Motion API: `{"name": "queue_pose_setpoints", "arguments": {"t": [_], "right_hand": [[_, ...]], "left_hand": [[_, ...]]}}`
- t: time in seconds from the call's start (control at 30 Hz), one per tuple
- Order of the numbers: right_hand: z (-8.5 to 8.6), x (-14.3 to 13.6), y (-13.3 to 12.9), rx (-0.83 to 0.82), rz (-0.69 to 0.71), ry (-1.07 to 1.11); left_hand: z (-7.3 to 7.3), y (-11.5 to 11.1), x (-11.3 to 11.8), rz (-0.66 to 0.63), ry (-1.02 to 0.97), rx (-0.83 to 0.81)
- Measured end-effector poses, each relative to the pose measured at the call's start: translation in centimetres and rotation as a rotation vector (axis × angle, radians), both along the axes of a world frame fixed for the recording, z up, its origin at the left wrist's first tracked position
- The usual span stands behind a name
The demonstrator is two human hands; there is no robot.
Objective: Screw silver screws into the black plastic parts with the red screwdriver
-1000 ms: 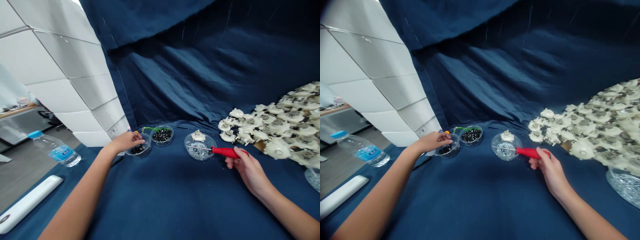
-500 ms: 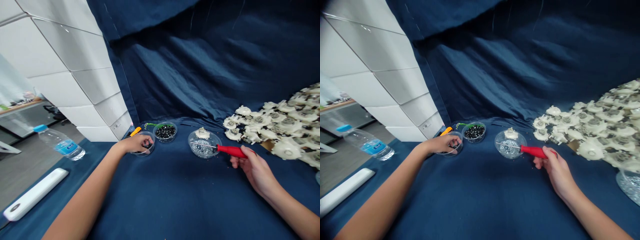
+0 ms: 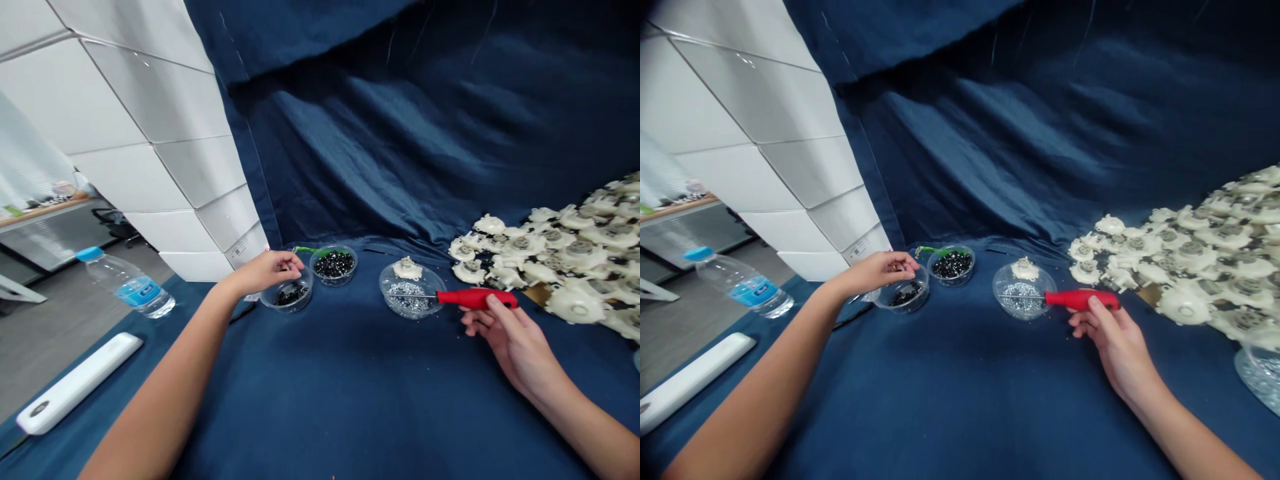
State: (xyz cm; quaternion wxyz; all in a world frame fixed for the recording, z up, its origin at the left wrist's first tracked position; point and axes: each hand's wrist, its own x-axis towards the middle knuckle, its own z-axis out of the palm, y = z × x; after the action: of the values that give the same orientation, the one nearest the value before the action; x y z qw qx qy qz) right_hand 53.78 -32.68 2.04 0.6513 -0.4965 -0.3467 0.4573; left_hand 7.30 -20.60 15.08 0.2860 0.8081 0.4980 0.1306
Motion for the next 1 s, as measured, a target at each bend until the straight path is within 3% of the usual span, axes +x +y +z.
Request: {"name": "queue_pose_setpoints", "arguments": {"t": [0.2, 0.37, 0.47, 0.57, 0.67, 0.73, 0.87, 1.0], "right_hand": [[-0.2, -0.3, 0.1, 0.09, -0.063, -0.154], [0.7, -0.3, -0.3, 0.193, -0.102, -0.416], [2.7, -0.3, -0.5, 0.232, -0.07, -0.578], [6.0, -0.3, 0.0, 0.242, -0.016, -0.759], [8.7, -0.5, 1.6, 0.2, 0.07, -0.899], [9.4, -0.4, 3.1, 0.165, 0.082, -0.911], [7.8, 0.8, 5.4, 0.104, -0.021, -0.78], [5.2, 2.5, 4.3, 0.117, -0.068, -0.678]], "left_hand": [[0.5, -0.4, -0.3, -0.01, 0.07, -0.077], [-1.2, 0.0, -1.5, 0.066, 0.263, -0.216], [-2.4, 0.3, -1.2, 0.1, 0.335, -0.22], [-2.9, 0.5, -0.5, 0.098, 0.369, -0.216], [-3.1, 0.7, -0.1, 0.07, 0.369, -0.213], [-3.1, 0.8, -0.2, 0.044, 0.351, -0.207], [-2.9, 0.8, -0.6, 0.007, 0.28, -0.154], [-2.0, 0.9, -1.6, 0.047, 0.182, 0.037]]}}
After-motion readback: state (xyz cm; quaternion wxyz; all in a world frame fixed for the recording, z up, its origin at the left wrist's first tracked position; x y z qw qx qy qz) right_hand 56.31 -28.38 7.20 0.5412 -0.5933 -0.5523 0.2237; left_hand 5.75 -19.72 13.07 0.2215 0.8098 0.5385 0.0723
